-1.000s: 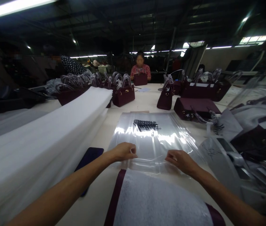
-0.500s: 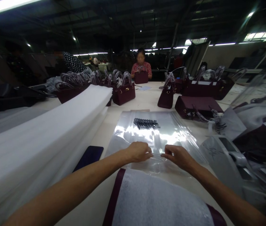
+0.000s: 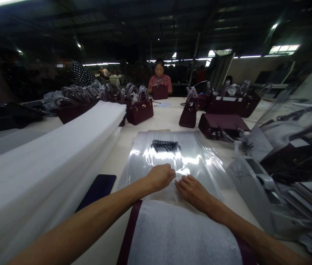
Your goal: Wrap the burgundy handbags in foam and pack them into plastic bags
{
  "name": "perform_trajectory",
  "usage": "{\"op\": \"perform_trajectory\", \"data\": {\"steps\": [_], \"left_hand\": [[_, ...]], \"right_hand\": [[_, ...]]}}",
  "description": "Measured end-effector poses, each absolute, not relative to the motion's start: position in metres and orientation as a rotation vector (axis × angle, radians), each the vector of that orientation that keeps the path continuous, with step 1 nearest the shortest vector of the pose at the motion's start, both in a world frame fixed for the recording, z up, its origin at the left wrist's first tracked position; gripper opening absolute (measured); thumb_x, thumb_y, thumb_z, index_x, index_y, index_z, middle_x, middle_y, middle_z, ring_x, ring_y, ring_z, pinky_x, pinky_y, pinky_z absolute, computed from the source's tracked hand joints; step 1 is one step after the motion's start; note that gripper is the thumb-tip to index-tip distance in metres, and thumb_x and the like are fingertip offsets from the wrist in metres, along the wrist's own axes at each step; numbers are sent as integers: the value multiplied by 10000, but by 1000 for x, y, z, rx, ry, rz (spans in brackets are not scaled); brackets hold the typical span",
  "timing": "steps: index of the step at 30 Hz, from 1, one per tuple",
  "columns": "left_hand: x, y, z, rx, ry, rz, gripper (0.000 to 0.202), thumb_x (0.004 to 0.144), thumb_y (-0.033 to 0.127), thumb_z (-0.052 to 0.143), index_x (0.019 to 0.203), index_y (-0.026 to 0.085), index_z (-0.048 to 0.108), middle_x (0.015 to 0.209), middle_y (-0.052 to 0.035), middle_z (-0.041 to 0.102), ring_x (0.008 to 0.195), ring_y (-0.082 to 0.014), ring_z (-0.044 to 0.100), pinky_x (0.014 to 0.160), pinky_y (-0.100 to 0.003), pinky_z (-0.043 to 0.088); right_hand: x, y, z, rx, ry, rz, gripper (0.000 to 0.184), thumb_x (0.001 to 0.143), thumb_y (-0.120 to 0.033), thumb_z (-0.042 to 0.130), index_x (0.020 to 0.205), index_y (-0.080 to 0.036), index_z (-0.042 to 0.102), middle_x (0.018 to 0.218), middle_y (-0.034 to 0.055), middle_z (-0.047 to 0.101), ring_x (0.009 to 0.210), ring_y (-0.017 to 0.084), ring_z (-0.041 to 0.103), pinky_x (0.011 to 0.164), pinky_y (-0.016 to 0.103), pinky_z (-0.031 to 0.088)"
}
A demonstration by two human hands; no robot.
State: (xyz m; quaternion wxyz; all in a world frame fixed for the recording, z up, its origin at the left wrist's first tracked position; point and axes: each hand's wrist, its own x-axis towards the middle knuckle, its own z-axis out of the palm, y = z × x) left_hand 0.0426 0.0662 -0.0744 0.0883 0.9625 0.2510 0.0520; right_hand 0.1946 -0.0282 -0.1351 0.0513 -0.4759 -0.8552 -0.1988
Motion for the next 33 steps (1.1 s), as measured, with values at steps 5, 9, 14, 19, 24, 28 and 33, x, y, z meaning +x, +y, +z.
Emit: {"op": "perform_trajectory", "data": {"steps": [5,9,14,19,24,28,33], "left_hand": [[43,68,-69,2889,986,344,247,907,305,351,858,198,568,795,-30,620,711,-177,578,581,-253,399],[37,75,-61,2914,1097,482,319,936,311,260,854,180,538,751,-41,614,661,-164,571,568,-248,388],[37,71,-56,3079,855,527,239,911,287,337,827,186,537,695,-15,596,568,-132,543,491,-217,341],[44,58,-47,3261,500,533,94,809,151,458,796,190,542,639,20,560,473,-103,479,408,-208,255],[47,61,-5,3347,334,670,165,797,112,434,843,203,563,651,35,538,471,-80,433,394,-202,213],[45,67,37,3314,405,1117,194,863,200,405,785,198,582,617,43,509,467,-65,404,400,-209,200],[32,60,62,3272,440,1363,155,850,175,432,855,207,584,623,52,511,490,-68,416,412,-203,228]], "right_hand": [[197,-33,-137,-1793,-2500,-712,286,741,37,401,855,-58,645,724,162,612,722,257,564,686,404,427],[210,-39,-133,-2200,-2255,-657,372,694,85,367,1002,76,576,556,195,585,507,291,577,482,398,413],[197,-34,-110,-2095,-2403,-376,430,732,49,390,1118,-68,538,753,144,645,588,231,614,492,316,442],[185,2,-92,-1872,-2565,-86,295,898,-136,309,1007,-170,582,1026,66,614,951,179,556,870,320,412],[186,32,-100,-2167,-2433,128,352,886,-385,441,1132,-145,517,1083,86,572,958,186,554,825,374,450],[182,44,-102,-2378,-2370,245,372,823,-413,548,1082,-145,541,1029,73,576,927,198,558,831,438,446],[191,53,-98,-2324,-2290,303,265,847,-345,536,1011,-139,564,980,53,585,851,157,573,753,358,490]]}}
